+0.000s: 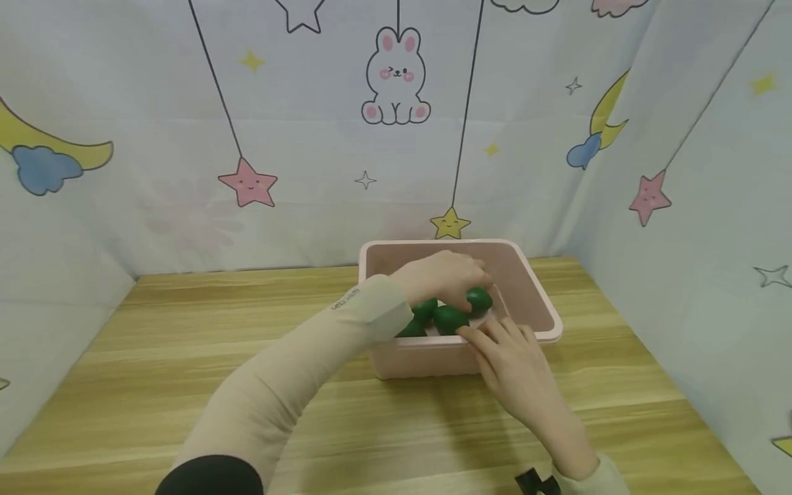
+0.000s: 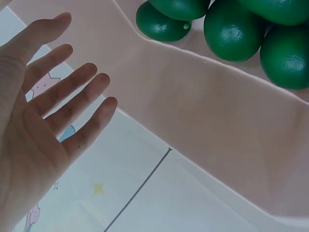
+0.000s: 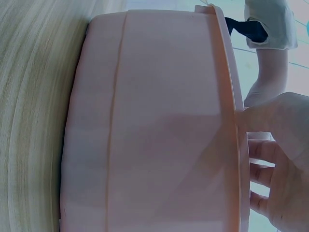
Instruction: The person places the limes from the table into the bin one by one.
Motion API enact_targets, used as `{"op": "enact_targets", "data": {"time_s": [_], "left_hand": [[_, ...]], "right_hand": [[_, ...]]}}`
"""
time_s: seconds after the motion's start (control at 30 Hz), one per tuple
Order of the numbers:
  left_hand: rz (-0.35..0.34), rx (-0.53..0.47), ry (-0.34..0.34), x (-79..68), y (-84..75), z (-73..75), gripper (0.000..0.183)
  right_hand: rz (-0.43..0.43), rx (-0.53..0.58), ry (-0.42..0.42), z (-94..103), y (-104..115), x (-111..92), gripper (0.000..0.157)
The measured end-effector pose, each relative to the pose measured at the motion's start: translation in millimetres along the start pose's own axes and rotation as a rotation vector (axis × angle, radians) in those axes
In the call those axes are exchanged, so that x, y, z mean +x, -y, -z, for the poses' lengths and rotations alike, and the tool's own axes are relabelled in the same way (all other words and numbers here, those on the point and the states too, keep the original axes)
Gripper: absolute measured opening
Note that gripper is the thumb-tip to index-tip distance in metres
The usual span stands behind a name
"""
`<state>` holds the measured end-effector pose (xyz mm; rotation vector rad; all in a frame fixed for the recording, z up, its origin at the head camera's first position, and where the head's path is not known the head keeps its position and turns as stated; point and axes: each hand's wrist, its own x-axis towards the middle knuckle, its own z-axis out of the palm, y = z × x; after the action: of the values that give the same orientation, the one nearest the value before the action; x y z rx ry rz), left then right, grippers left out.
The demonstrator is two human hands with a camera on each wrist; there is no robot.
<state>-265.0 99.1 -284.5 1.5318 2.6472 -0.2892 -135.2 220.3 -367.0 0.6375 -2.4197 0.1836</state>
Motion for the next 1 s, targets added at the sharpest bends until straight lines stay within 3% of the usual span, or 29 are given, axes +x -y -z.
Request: {"op": "enact_targets", "data": {"time_s": [0.33, 0.47, 0.77, 1.0], "left_hand": [[-0.032, -0.099, -0.046, -12.2, 4.7, 14.4, 0.042], [-0.012, -0.128, -0.057, -20.4, 6.6, 17.9, 0.043], [0.010, -0.132, -0.096, -39.0, 12.5, 12.4, 0.045], [0.026, -0.208, -0.107, -53.3, 14.7, 7.0, 0.042]], "right_hand": [[-0.019, -0.019, 0.027, 1.3, -1, -1, 0.026], [-0.023, -0.021, 0.033, 0.8, 0, 0, 0.026], [-0.004, -0.014, 0.023, -0.9, 2, 0, 0.026], [-0.013, 0.000, 0.041, 0.1, -1, 1, 0.026]]}}
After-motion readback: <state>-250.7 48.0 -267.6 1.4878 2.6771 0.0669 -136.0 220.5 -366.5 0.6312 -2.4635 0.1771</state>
